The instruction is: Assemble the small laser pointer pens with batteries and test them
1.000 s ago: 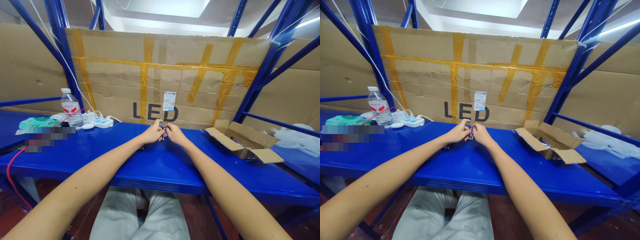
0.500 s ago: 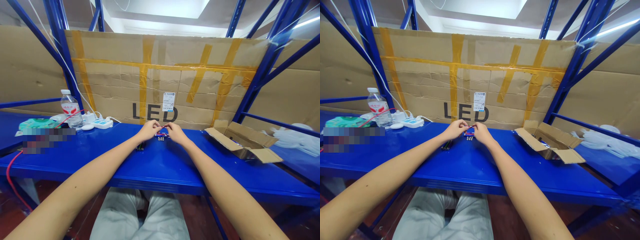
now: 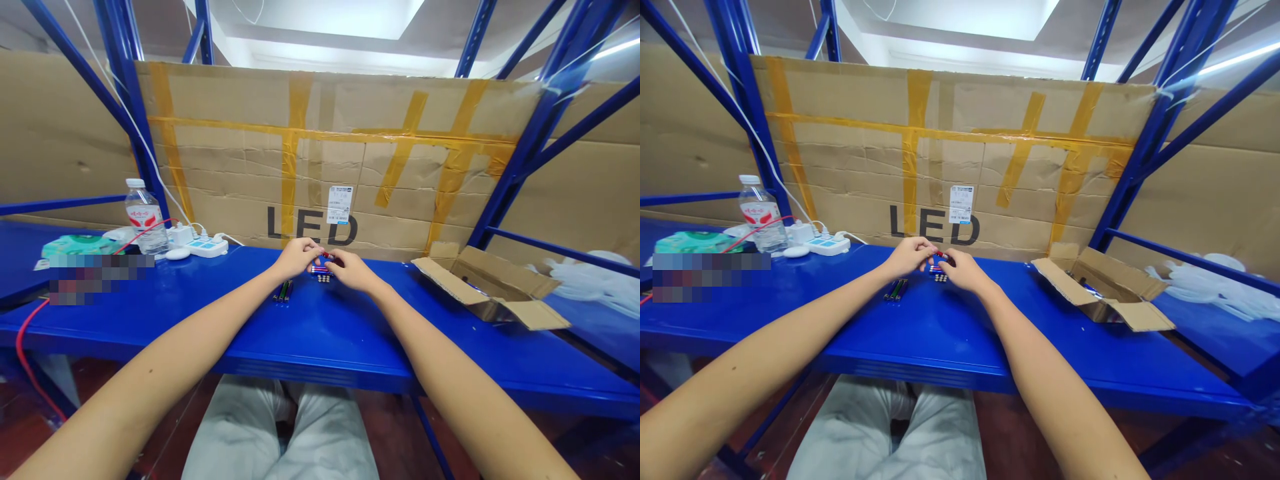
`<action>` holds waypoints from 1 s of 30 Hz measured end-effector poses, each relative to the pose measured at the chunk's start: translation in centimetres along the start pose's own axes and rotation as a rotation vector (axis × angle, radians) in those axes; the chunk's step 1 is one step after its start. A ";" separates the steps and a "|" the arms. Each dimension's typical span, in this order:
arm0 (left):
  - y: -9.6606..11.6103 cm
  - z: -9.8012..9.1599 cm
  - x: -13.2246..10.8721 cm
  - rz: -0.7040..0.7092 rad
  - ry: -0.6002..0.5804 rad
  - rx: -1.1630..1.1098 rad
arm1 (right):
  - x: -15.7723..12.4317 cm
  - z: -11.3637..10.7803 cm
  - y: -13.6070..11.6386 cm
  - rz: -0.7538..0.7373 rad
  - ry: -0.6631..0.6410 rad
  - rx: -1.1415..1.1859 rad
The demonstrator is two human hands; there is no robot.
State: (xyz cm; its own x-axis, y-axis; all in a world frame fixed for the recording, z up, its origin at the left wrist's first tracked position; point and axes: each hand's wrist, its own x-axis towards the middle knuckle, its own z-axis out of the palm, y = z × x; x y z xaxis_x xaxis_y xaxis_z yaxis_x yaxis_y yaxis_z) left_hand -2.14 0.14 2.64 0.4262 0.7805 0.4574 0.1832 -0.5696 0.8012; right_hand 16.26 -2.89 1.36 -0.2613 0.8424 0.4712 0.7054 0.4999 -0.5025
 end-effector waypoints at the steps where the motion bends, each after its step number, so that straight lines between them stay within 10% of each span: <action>1: 0.0 0.0 -0.1 0.008 -0.012 0.013 | 0.0 0.2 -0.1 -0.020 -0.018 0.053; 10: -0.4 0.3 0.4 -0.008 0.017 0.031 | 0.1 0.3 -0.8 0.144 -0.121 0.447; 18: 0.0 -1.4 1.3 -0.291 0.092 -0.625 | 0.4 -0.9 -0.7 0.240 0.036 0.333; 30: -0.9 -1.5 1.5 -0.311 0.158 -0.591 | 0.6 -0.7 0.0 0.190 0.100 -0.004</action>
State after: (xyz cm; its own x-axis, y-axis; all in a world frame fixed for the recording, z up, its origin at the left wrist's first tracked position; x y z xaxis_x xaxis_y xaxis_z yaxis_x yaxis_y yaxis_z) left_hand -3.00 2.18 3.15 0.2890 0.9388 0.1872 -0.2570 -0.1123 0.9599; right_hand 16.60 -2.57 2.16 -0.0572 0.8973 0.4377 0.7382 0.3332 -0.5866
